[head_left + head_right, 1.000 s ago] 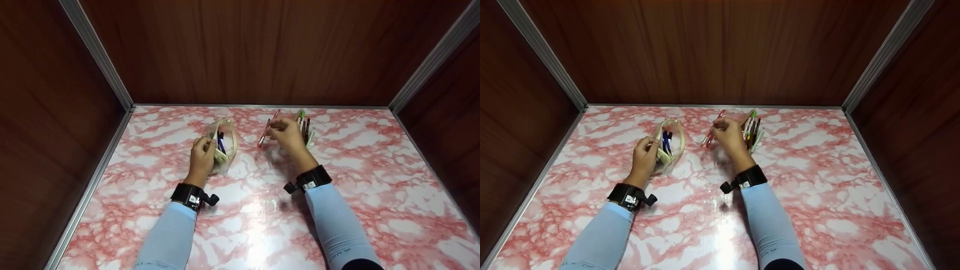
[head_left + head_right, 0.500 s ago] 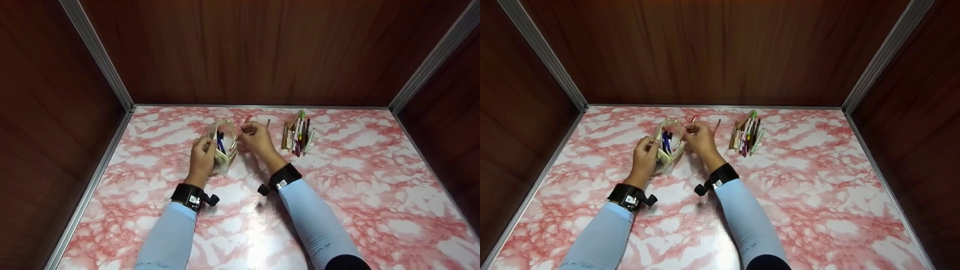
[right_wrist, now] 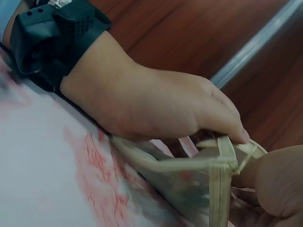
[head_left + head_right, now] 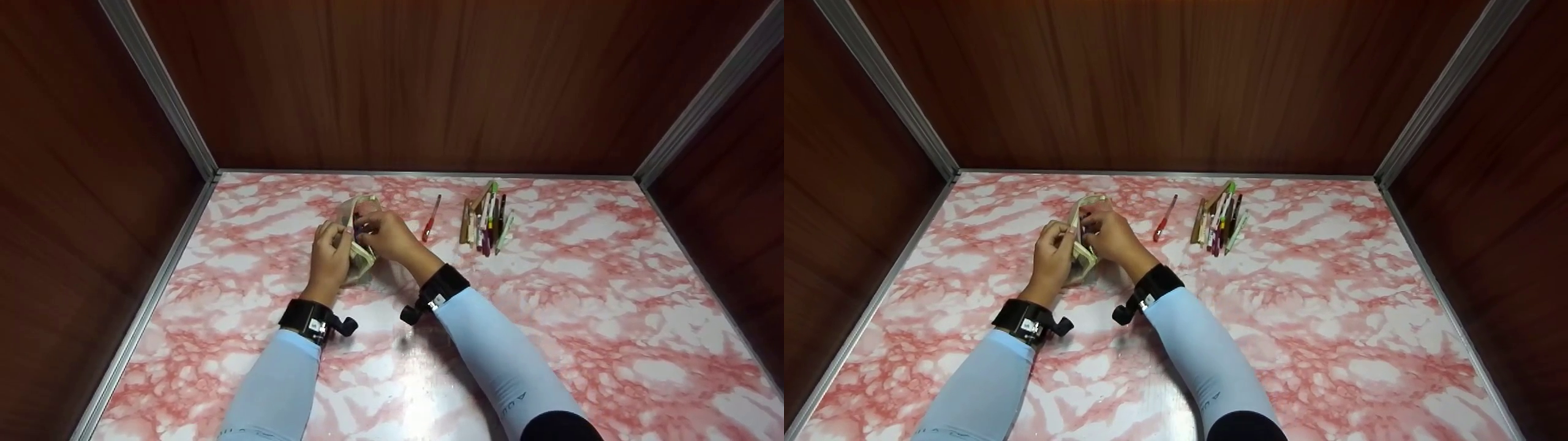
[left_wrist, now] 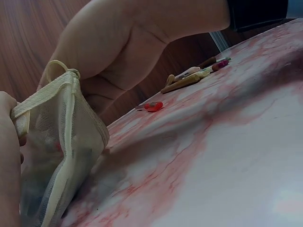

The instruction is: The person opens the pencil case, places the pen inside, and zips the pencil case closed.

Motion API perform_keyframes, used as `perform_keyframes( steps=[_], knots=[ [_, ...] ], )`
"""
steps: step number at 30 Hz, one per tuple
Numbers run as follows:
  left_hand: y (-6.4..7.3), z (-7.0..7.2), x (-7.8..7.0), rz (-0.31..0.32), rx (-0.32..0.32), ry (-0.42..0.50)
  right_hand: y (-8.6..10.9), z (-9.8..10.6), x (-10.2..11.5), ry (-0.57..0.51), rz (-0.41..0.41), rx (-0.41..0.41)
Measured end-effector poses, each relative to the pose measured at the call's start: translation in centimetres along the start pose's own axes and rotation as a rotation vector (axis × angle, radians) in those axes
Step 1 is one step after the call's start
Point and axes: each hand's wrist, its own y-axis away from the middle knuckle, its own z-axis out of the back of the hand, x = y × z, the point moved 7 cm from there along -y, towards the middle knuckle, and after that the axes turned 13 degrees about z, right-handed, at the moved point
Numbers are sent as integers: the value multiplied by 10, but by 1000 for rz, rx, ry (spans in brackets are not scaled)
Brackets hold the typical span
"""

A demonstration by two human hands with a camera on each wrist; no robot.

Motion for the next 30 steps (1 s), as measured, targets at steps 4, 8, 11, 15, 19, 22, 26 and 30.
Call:
perform_keyframes(
  steps=[4,8,11,15,19,22,26,30],
  knots=[
    [0,-1,0,-4,8,2,2,3,3,34,23,12],
    [0,-2,-1,-15,4,2,9,19,-2,48,7,-30],
    [0,-3,-2,-25,-4,4,18,36,-11,43,-34,-60],
    [1,-3,-2,-24,-6,-6,34,67,-26,41,-110,-102],
    [1,-4,-2,-21,-3,-12,52,105,-40,77,-133,-156],
    [1,-5,-2,-19,-1,-17,65,132,-50,125,-121,-187],
    [1,-4,-1,-12,0,-18,84,165,-64,171,-143,-233],
    [0,-4,0,-10,3,-18,102,200,-77,221,-167,-321]
  ],
)
